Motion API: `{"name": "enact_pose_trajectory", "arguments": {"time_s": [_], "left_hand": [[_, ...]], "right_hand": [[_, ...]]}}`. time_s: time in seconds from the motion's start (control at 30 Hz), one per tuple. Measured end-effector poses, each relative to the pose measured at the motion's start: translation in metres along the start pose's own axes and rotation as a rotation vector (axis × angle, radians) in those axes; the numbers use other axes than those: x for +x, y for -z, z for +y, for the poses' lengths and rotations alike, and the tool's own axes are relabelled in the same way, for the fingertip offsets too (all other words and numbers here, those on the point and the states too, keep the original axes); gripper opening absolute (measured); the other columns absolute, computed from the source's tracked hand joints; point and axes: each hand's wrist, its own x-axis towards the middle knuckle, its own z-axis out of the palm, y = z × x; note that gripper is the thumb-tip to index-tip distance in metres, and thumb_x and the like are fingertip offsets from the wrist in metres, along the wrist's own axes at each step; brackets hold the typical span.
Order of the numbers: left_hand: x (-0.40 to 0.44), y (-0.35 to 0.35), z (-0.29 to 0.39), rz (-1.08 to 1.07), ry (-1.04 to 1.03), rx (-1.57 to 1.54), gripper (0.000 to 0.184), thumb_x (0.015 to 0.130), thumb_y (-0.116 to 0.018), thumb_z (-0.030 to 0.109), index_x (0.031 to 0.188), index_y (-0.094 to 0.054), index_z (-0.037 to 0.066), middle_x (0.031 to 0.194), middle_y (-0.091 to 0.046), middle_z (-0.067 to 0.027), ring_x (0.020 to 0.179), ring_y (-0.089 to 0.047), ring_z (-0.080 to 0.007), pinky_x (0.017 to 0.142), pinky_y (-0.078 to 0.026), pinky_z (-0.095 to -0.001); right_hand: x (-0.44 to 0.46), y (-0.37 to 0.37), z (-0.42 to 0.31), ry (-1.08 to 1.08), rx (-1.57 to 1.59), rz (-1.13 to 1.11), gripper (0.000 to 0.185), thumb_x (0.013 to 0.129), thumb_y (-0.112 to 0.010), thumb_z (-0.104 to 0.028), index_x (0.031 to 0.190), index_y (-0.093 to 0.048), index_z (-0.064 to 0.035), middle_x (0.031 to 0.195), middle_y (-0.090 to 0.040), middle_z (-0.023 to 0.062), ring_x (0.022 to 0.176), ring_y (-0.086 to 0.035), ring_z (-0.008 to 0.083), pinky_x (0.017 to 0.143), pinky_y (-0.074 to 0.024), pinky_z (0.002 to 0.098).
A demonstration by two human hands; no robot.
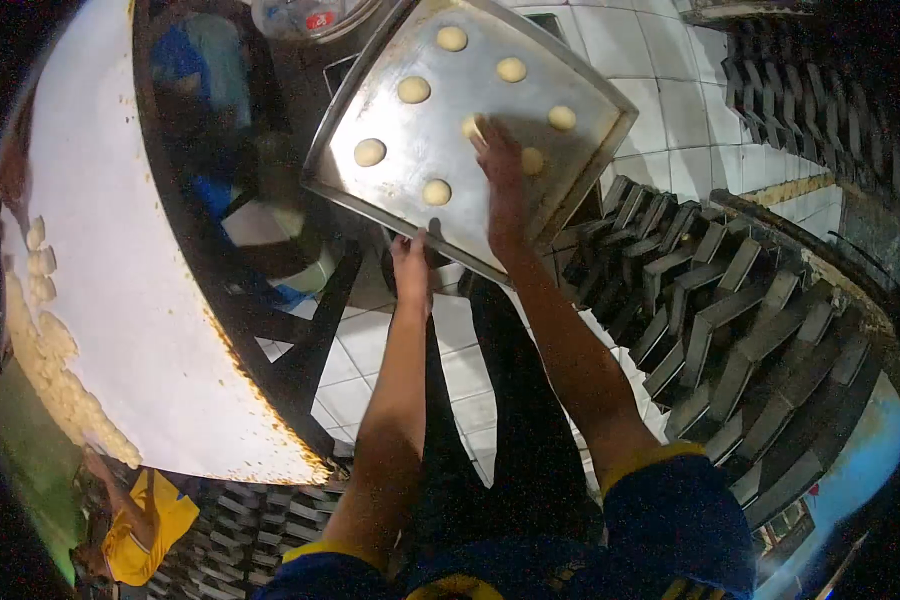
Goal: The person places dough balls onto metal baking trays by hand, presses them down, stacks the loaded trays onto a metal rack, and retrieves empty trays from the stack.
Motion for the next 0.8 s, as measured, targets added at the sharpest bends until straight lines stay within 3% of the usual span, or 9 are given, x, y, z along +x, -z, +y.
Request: {"name": "enact_pose_trajectory", "arguments": {"time_s": [0.03,0.07,0.27,0.3,0.37,0.53,0.63,0.73,0.8], "left_hand": [[0.004,-0.006,0.013,0.004,0.192,-0.100,0.070,0.103,-0.068,0.012,0.165,-0.039,-0.003,0.157,-0.057,-0.0201,0.141,-0.057,-0.0316,0.123,-0.040,-0.0400],[0.011,-0.006,0.011,-0.007,0.178,-0.097,0.070,0.103,-0.068,0.012,0.165,-0.039,-0.003,0.157,-0.057,-0.0201,0.141,-0.057,-0.0316,0.123,-0.040,-0.0400],[0.028,0.006,-0.019,-0.077,0.038,-0.187,0.070,0.095,-0.064,0.002,0.161,-0.042,0.006,0.130,-0.067,-0.0126,0.112,-0.069,-0.0269,0.093,-0.058,-0.0407],[0.011,0.007,-0.003,-0.045,0.052,-0.178,0.047,0.095,-0.069,0.006,0.141,-0.057,0.007,0.126,-0.069,-0.0086,0.120,-0.066,-0.0232,0.105,-0.051,-0.0385],[-0.029,0.006,0.047,-0.066,0.035,-0.158,0.042,0.095,-0.069,0.005,0.135,-0.056,0.009,0.123,-0.068,-0.0080,0.118,-0.067,-0.0232,0.104,-0.052,-0.0398],[-0.137,0.024,0.142,-0.081,-0.044,-0.182,0.035,0.093,-0.067,0.002,0.121,-0.050,0.014,0.107,-0.062,-0.0044,0.093,-0.066,-0.0198,0.078,-0.059,-0.0376],[-0.204,0.036,0.208,-0.123,-0.034,-0.028,0.034,0.098,-0.065,0.011,0.129,-0.051,0.011,0.118,-0.065,-0.0112,0.104,-0.068,-0.0277,0.083,-0.060,-0.0419],[-0.273,0.040,0.263,-0.345,-0.147,-0.129,0.034,0.099,-0.056,0.008,0.130,-0.055,-0.006,0.126,-0.070,-0.0211,0.111,-0.073,-0.0349,0.094,-0.064,-0.0514],[-0.298,0.045,0.295,-0.445,-0.145,-0.090,0.026,0.096,-0.058,0.011,0.119,-0.056,0.000,0.116,-0.066,-0.0136,0.111,-0.074,-0.0310,0.088,-0.062,-0.0462]], "right_hand": [[-0.021,0.017,-0.014,-0.028,0.001,0.022,0.063,0.117,-0.050,-0.039,0.168,-0.038,-0.0034,0.170,-0.047,0.0167,0.155,-0.048,0.0345,0.131,-0.0329,0.0470],[-0.046,0.029,-0.035,-0.086,0.183,0.054,0.065,0.117,-0.050,-0.044,0.166,-0.040,-0.0028,0.167,-0.051,0.0174,0.152,-0.052,0.0360,0.130,-0.0358,0.0476],[-0.178,0.139,-0.101,-0.206,0.199,0.195,0.071,0.117,-0.041,-0.056,0.167,-0.040,-0.0063,0.158,-0.059,0.0170,0.144,-0.059,0.0326,0.122,-0.0427,0.0498],[-0.206,0.148,-0.111,-0.185,0.190,0.317,0.070,0.117,-0.041,-0.057,0.166,-0.041,-0.0073,0.153,-0.063,0.0160,0.139,-0.062,0.0314,0.118,-0.0454,0.0486],[-0.254,0.170,-0.146,-0.253,0.132,0.455,0.068,0.117,-0.043,-0.057,0.164,-0.047,-0.0086,0.144,-0.068,0.0137,0.127,-0.067,0.0282,0.109,-0.0492,0.0448],[-0.424,0.180,-0.243,-0.392,-0.054,0.553,0.064,0.115,-0.045,-0.062,0.141,-0.065,-0.0063,0.123,-0.076,0.0102,0.107,-0.072,0.0202,0.092,-0.0536,0.0365],[-0.522,0.168,-0.272,-0.484,-0.036,0.629,0.065,0.115,-0.045,-0.062,0.137,-0.068,-0.0055,0.114,-0.078,0.0097,0.100,-0.074,0.0202,0.086,-0.0559,0.0365],[-0.596,0.158,-0.278,-0.528,-0.002,0.673,0.062,0.115,-0.046,-0.059,0.134,-0.069,-0.0053,0.112,-0.078,0.0101,0.098,-0.074,0.0205,0.084,-0.0568,0.0362],[-0.625,0.158,-0.267,-0.542,0.070,0.776,0.059,0.115,-0.047,-0.057,0.134,-0.070,-0.0064,0.114,-0.078,0.0109,0.099,-0.075,0.0207,0.086,-0.0570,0.0372]]}}
